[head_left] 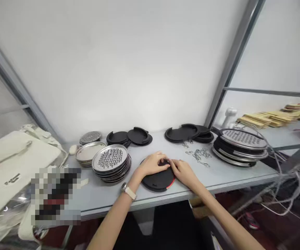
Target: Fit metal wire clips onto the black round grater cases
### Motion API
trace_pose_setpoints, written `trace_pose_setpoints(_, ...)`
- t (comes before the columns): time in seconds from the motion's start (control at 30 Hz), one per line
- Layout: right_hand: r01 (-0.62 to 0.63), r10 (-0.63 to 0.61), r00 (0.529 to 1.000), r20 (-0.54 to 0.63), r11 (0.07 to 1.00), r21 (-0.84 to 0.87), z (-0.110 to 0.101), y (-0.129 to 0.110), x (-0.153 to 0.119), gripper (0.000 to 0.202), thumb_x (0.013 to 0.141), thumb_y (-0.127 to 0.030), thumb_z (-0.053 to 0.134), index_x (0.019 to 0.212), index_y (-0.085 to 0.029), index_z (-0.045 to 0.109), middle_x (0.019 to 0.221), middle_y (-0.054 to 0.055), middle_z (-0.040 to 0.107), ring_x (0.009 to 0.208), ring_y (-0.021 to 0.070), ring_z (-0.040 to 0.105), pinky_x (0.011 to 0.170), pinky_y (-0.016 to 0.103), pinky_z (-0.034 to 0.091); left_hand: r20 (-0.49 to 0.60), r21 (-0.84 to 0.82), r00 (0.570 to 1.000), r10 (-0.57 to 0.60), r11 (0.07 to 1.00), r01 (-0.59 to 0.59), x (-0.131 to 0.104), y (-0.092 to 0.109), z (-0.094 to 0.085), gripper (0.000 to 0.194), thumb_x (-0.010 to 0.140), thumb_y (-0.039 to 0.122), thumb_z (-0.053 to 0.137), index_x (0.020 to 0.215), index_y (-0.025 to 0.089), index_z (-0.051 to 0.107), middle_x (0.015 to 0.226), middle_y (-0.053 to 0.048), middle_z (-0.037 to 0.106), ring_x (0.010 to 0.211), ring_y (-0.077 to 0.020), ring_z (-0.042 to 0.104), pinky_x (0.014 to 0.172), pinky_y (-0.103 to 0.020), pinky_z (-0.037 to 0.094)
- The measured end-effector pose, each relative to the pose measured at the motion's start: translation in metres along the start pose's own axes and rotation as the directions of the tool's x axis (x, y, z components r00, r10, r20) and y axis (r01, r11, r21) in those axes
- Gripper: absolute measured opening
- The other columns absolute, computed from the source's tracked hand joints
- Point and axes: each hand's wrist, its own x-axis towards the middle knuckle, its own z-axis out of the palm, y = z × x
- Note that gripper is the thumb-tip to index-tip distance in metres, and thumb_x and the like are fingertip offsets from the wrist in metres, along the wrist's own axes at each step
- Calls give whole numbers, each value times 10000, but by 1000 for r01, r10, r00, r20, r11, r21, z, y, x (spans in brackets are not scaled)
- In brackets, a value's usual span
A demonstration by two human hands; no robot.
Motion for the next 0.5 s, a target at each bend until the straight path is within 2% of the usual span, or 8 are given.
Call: trace_pose_setpoints(0.5, -9, 8, 1000, -6, 1000, -5, -3, -4, 2, 436, 986, -315, 287, 883, -182, 689, 852, 78, 744, 744, 207, 676, 661, 263, 387, -2, 10, 1000, -28, 1000, 28, 0, 2, -1, 156, 825, 313, 585, 951, 221, 583, 848, 16, 533, 687, -114, 504, 660, -238, 410)
